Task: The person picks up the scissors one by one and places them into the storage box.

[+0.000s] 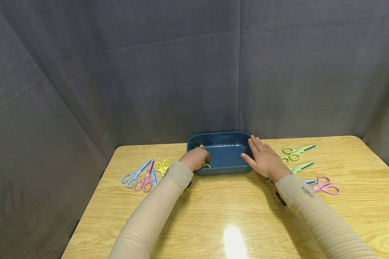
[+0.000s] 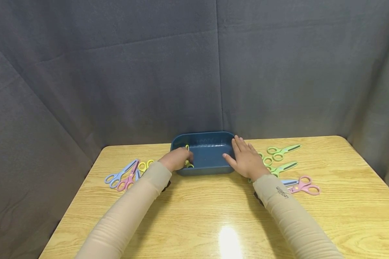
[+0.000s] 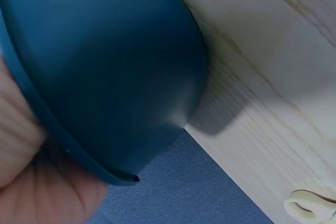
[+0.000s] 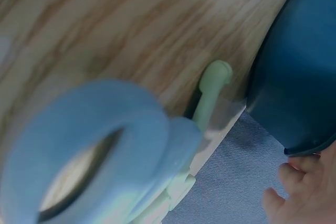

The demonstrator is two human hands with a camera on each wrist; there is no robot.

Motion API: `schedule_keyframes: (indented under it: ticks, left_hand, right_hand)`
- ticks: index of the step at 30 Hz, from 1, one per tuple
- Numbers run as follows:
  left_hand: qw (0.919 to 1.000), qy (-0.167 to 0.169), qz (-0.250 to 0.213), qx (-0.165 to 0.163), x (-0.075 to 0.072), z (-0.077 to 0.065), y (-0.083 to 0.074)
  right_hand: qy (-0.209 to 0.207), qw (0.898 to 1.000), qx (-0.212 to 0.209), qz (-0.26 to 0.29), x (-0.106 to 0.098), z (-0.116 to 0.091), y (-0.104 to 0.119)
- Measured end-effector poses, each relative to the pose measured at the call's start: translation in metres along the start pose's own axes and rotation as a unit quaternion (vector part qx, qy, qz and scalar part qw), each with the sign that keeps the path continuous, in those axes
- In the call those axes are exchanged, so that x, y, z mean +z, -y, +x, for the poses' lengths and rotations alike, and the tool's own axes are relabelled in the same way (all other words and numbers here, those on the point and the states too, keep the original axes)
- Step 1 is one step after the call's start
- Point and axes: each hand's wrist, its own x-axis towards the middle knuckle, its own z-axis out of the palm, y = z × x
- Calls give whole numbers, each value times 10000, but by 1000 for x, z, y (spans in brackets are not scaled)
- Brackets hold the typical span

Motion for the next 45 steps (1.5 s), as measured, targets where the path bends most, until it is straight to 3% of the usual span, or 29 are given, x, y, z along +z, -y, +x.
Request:
schedule_keyframes:
  ticks: [14, 23, 33, 40, 45]
  left_hand:
    - [9977, -578, -339, -104, 5, -5, 4]
    - [9948, -968, -303, 55, 10, -9, 6]
    - [9874, -1525, -414, 95, 16, -17, 8]
    - [9814, -1808, -615, 212, 22, -18, 14]
    - [9777, -1907, -824, 297, 19, -23, 15]
  right_hand:
    - [62, 9999, 38, -105, -3, 2, 0]
    - [87, 9999, 7, -89, -2, 2, -1]
    - [27, 9999, -11, -130, -1, 0, 1]
    - [-23, 9998, -43, -194, -2, -1, 4]
    - [-24, 9998, -26, -187, -5, -2, 4]
